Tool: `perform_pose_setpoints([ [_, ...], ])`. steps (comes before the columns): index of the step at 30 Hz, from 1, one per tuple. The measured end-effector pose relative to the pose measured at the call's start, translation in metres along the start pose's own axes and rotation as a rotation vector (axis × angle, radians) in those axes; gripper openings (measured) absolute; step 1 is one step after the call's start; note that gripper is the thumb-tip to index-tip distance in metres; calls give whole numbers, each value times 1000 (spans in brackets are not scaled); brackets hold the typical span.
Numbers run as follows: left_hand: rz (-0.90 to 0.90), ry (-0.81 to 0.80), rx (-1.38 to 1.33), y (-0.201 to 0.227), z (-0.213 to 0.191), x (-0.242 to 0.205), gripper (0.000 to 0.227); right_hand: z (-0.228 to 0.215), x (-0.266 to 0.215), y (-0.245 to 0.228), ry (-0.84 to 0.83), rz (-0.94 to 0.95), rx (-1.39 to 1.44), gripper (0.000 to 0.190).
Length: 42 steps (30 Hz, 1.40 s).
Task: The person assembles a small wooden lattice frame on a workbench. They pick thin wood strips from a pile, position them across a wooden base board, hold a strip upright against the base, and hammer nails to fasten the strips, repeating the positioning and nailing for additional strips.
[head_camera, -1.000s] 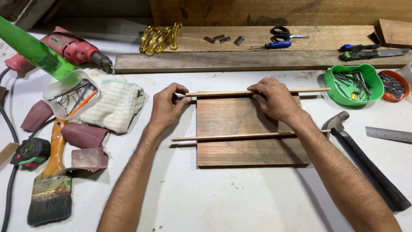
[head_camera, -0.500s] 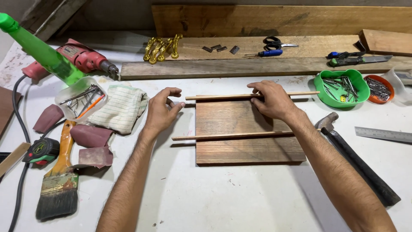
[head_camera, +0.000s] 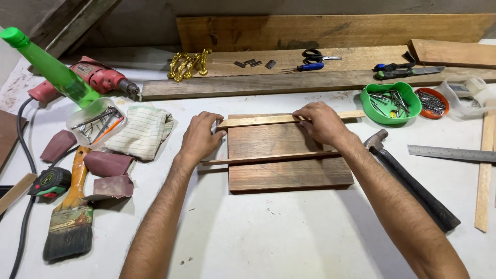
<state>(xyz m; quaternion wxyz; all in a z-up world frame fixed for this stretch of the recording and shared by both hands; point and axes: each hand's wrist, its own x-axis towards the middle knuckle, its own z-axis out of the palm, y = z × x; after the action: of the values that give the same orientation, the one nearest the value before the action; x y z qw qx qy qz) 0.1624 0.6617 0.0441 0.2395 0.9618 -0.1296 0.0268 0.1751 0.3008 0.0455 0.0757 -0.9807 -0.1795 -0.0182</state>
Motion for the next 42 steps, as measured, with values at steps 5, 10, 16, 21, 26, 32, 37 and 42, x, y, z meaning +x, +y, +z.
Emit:
perform_pose_setpoints([
  [5,-78,-72,-19,4,-2,-1,40,-5,-5,-7,-11,51,20,31],
  [10,-63,-88,21,10,-7,-3,37,-8,-15,-10,-27,77,52,31],
  [16,-124,-84,124,32,-10,-5,42,-19,-41,-8,-15,61,93,34],
  [21,9,28,109,59,-9,-7,38,-19,-72,14,76,51,91,42],
  [26,237,91,57,113,12,4,33,-59,-125,34,98,165,121,39],
  [32,505,47,-18,216,54,17,32,-77,-199,87,151,330,63,35],
  [37,598,-135,-48,306,101,25,32,-83,-258,123,20,605,93,37],
  [42,653,-285,5,377,150,33,33,-79,-299,156,134,686,96,39],
])
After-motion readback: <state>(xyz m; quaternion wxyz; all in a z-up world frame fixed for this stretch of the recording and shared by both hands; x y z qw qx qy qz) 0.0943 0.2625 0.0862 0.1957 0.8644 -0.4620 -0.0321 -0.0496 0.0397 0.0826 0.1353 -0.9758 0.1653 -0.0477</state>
